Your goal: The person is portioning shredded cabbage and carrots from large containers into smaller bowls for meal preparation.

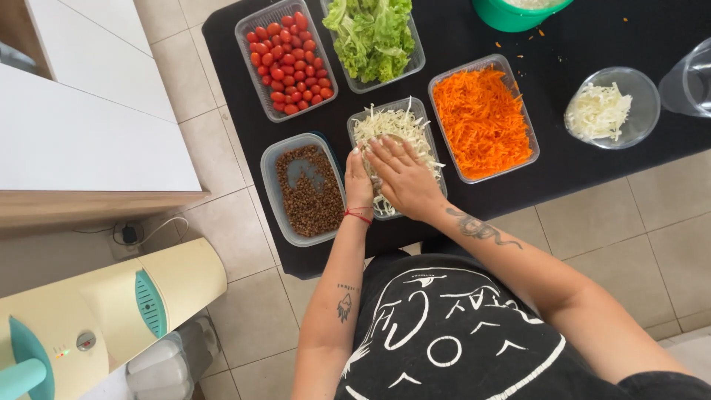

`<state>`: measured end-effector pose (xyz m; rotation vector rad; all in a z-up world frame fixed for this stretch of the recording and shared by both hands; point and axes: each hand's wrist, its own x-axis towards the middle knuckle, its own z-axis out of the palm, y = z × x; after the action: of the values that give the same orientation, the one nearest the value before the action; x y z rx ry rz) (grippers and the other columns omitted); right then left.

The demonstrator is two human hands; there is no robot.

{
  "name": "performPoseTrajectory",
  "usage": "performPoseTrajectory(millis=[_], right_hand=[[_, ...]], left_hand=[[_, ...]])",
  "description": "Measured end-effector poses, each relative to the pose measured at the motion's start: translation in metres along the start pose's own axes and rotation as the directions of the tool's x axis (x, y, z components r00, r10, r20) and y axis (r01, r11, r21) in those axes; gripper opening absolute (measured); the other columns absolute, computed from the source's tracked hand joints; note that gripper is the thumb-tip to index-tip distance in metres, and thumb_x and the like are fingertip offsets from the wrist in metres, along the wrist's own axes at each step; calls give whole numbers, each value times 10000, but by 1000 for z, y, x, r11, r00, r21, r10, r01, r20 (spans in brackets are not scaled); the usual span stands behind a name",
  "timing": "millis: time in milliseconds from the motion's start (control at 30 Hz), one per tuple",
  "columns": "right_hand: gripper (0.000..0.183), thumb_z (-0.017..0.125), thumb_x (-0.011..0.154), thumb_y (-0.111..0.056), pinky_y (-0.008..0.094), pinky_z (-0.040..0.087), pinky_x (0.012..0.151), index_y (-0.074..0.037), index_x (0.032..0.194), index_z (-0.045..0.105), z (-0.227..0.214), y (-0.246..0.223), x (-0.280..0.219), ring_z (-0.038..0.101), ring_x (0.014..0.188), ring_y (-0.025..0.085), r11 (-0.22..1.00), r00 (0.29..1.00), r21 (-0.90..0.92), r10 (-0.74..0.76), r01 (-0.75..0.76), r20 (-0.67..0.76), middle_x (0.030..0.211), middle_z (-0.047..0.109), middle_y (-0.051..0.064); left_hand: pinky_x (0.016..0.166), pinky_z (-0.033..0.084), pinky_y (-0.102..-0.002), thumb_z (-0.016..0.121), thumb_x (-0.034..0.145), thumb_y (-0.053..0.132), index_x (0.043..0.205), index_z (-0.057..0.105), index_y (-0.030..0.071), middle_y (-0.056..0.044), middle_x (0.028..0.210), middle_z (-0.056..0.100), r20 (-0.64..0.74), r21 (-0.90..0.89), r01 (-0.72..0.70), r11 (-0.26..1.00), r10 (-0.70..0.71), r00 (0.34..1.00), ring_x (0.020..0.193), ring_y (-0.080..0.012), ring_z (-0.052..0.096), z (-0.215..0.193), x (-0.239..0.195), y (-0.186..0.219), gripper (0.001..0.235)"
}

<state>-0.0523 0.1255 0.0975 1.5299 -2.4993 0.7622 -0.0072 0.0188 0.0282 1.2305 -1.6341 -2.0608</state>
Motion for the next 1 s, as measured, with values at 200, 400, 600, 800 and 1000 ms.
performPoseTrajectory(millis=[200,400,600,800,1000], right_hand=[[534,407,914,-221,392,159,1123,-133,1439,358,9,-1,-7,265,1383,237,1000,994,-20,-11,14,107,1508,301,70],[532,360,916,-100,412,164,1121,-163,1445,350,-54,1,5,406,1246,264,827,931,442,248,-347,266,1429,397,103],[609,601,819,36,459,450,930,-169,1377,470,-33,40,-16,547,1106,365,844,920,385,390,-373,34,1294,545,153],[324,590,884,-79,349,470,904,-151,1197,626,-33,56,-31,586,1056,217,522,782,609,547,-597,299,1132,637,70],[389,520,934,-317,353,535,838,-100,1254,559,-93,79,-65,649,951,186,-343,552,782,564,-521,615,1043,658,110]], left_hand=[[943,471,-436,395,939,511,1209,591,200,-134,1169,609,-40,-23,31,999,-32,999,1127,-286,558,5,-25,25,456],[863,510,-427,386,934,509,1222,573,187,-151,1139,608,-81,-143,87,986,-100,992,1053,-283,586,-13,-28,29,471],[719,595,-480,390,912,598,1324,464,213,-197,1170,574,-58,-244,181,953,-200,978,1010,-356,616,-37,-21,29,570],[714,597,-479,409,892,607,1336,454,194,-189,1159,577,10,-190,220,957,-222,975,996,-339,624,-19,-34,56,608],[606,602,-464,506,867,531,1240,530,138,-183,1014,638,189,-63,331,941,-315,930,826,-316,676,59,-55,77,543]])
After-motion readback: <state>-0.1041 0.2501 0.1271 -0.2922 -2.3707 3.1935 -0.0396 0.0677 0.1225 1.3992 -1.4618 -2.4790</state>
